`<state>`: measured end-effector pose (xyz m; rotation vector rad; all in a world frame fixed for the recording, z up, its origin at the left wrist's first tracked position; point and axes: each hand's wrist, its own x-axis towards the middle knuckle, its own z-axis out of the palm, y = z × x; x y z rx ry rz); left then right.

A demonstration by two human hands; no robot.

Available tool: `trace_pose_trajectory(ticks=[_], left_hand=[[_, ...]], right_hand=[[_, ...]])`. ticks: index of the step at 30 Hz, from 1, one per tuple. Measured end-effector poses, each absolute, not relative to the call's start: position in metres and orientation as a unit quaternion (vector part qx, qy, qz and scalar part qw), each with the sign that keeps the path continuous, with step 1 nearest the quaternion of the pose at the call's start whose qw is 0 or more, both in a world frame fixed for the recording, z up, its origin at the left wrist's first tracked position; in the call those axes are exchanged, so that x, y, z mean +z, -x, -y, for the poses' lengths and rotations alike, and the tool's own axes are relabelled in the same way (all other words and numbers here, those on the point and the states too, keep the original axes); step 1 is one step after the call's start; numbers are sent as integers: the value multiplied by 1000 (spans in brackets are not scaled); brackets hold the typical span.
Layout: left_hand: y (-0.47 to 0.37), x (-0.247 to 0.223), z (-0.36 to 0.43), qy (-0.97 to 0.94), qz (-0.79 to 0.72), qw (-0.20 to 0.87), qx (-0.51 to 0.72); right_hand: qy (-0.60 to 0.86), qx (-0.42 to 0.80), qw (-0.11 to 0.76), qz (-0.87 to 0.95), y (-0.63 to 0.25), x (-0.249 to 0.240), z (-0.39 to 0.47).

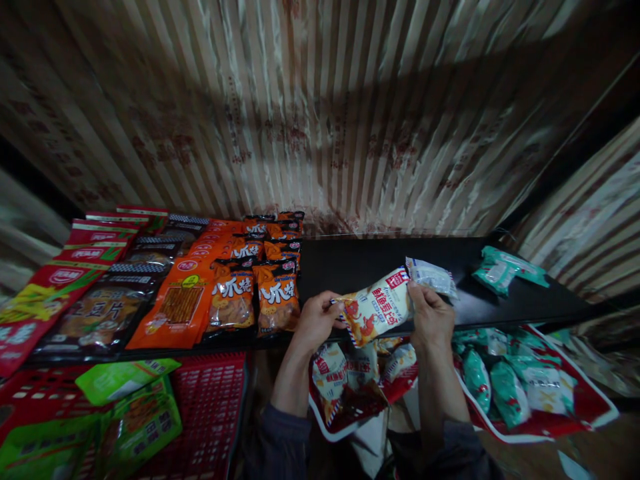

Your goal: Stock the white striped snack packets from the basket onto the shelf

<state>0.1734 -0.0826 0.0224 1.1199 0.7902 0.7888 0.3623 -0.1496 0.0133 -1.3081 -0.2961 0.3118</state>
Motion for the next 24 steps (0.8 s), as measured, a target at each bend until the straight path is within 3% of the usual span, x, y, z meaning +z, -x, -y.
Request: trace_pose_trajectory(ticks=[6,12,19,24], left_hand=[[-176,22,80,-387,-393,716,428],[-184,26,82,-284,-365,728,506],[-193,26,88,-232,-348,739,529],[-198,24,92,-256,-337,750,508]], right_hand=[[607,157,760,172,-355,19,151],[602,293,719,189,-333,16,150],[562,381,709,191,-309,11,147],[540,366,735,183,-305,11,144]])
